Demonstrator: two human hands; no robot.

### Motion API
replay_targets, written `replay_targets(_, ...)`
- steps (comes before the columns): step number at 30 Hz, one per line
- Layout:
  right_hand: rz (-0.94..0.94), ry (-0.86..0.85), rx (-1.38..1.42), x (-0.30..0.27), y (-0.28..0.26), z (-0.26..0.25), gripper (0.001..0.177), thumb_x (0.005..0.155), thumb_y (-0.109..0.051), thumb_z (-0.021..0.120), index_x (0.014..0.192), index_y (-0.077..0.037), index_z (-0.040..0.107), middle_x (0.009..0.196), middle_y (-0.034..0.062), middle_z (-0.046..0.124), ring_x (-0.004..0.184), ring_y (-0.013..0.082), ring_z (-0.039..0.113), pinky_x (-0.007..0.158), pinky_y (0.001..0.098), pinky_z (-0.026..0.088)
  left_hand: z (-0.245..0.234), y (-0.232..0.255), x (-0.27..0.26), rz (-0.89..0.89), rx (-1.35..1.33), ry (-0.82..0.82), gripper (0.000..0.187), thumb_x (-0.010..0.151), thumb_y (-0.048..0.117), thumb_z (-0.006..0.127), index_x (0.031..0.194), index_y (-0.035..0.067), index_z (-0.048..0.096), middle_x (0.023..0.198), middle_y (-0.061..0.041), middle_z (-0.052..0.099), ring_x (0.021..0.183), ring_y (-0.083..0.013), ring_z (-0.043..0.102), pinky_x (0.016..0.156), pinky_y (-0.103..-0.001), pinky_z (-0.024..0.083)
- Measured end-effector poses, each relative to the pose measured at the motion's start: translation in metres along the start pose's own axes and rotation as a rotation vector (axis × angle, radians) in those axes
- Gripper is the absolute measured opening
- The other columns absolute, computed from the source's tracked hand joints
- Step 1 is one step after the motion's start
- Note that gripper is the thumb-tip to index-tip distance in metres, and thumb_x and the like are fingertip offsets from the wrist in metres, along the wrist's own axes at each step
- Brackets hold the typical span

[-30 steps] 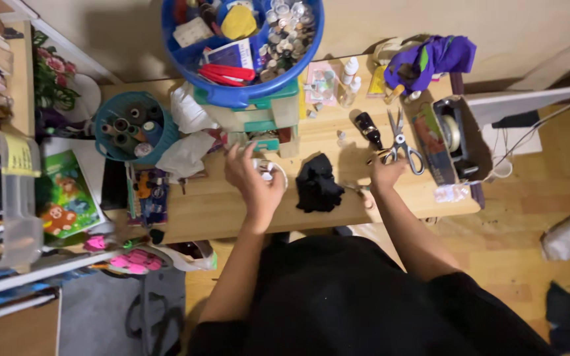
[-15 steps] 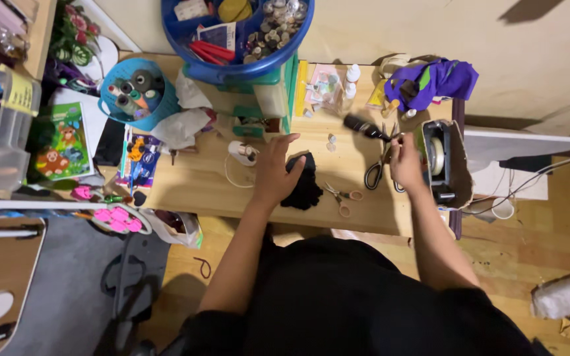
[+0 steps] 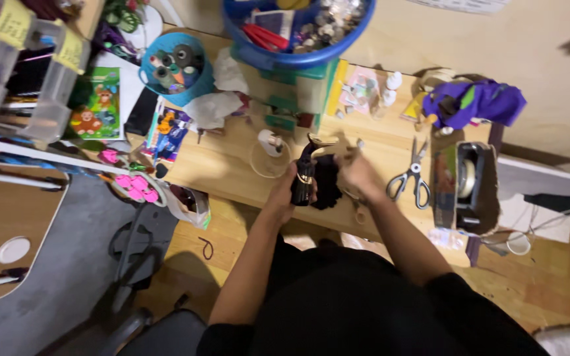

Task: The person assembles a handheld rotary tool by fitting small parts, caps, and bits together by hand, then sorts through items in a desk storage organizer.

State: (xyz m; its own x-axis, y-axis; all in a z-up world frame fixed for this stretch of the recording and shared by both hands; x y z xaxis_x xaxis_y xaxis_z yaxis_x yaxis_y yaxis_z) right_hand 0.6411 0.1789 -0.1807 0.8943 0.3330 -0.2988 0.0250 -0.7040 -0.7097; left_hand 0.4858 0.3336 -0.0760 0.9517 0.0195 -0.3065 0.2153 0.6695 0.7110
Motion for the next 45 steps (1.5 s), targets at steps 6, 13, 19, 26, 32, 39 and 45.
replay_targets(6, -0.204, 0.237, 0.051, 0.000, -0.018, 0.046, 0.034, 0.078, -0.026, 0.077, 0.099, -0.001, 0.067, 0.089, 0.0218, 0.069, 0.082, 0.0309, 0.067, 0.071, 0.0376, 0.052, 0.006, 0.047, 0.006, 0.176, -0.009, -0.035, 0.060, 0.104, 0.053, 0.034, 0.132, 0.002, 0.052, 0.081, -0.009, 0.063, 0.064, -0.0173, 0.062, 0.062, -0.030, 0.053)
replay_targets(13, -0.575, 0.495, 0.203, -0.111, -0.170, -0.081, 0.026, 0.080, -0.011, 0.079, 0.077, 0.002, 0.058, 0.075, 0.0131, 0.058, 0.067, 0.0215, 0.056, 0.062, 0.0276, 0.045, 0.008, 0.086, 0.031, 0.187, 0.173, -0.137, 0.054, 0.106, 0.049, 0.032, 0.130, 0.003, 0.049, 0.080, -0.008, 0.061, 0.064, -0.0158, 0.060, 0.061, -0.030, 0.052)
replay_targets(19, -0.791, 0.775, 0.133, -0.160, -0.267, -0.082, 0.016, 0.079, -0.004, 0.076, 0.094, 0.000, 0.069, 0.090, 0.0143, 0.064, 0.082, 0.0291, 0.061, 0.074, 0.0356, 0.048, 0.017, 0.091, 0.060, 0.514, 0.579, -0.057, 0.054, 0.114, 0.043, 0.034, 0.145, -0.001, 0.041, 0.146, -0.010, 0.047, 0.134, -0.0189, 0.045, 0.109, -0.033, 0.036)
replay_targets(26, -0.776, 1.126, 0.015, -0.191, -0.275, -0.083, 0.028, 0.073, -0.013, 0.081, 0.089, 0.001, 0.063, 0.088, 0.0141, 0.060, 0.082, 0.0342, 0.057, 0.076, 0.0406, 0.049, 0.051, 0.071, 0.045, -0.026, -0.181, -0.137, 0.049, 0.100, 0.046, 0.044, 0.126, 0.005, 0.054, 0.119, -0.008, 0.062, 0.106, -0.0201, 0.060, 0.090, -0.034, 0.050)
replay_targets(32, -0.764, 1.161, -0.078, -0.204, -0.278, -0.073, 0.027, 0.073, -0.011, 0.076, 0.093, 0.000, 0.062, 0.091, 0.0161, 0.060, 0.087, 0.0390, 0.058, 0.086, 0.0458, 0.049, 0.071, 0.072, 0.037, -0.211, -0.195, -0.263, 0.054, 0.101, 0.051, 0.042, 0.128, 0.006, 0.057, 0.117, -0.007, 0.065, 0.102, -0.0187, 0.063, 0.089, -0.032, 0.051)
replay_targets(39, -0.821, 1.064, -0.362, -0.210, -0.286, -0.044, 0.014, 0.081, -0.009, 0.072, 0.091, -0.001, 0.067, 0.093, 0.0147, 0.063, 0.095, 0.0402, 0.062, 0.092, 0.0479, 0.051, 0.076, 0.080, 0.031, -0.446, -0.242, -0.436, 0.062, 0.102, 0.059, 0.038, 0.128, 0.006, 0.057, 0.118, -0.008, 0.065, 0.103, -0.0207, 0.062, 0.089, -0.033, 0.050)
replay_targets(45, -0.421, 1.157, 0.092, -0.203, -0.239, -0.034, 0.033, 0.096, -0.011, 0.057, 0.123, 0.007, 0.058, 0.114, 0.0222, 0.065, 0.106, 0.0327, 0.067, 0.092, 0.0363, 0.052, 0.075, 0.079, 0.039, -0.199, -0.191, -0.313, 0.052, 0.099, 0.047, 0.047, 0.142, 0.021, 0.034, 0.121, -0.003, 0.054, 0.105, -0.0177, 0.056, 0.087, -0.036, 0.046)
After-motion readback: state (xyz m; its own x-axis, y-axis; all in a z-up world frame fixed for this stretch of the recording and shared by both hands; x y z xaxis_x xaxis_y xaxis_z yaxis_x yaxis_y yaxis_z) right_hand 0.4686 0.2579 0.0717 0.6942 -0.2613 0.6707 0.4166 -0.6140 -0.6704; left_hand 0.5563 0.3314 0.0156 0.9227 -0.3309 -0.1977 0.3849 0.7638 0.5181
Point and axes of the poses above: each hand's wrist, its own x-axis towards the middle knuckle, its own z-axis out of the palm, y = z × x, the point moved 8 cm from there along x, towards the middle knuckle
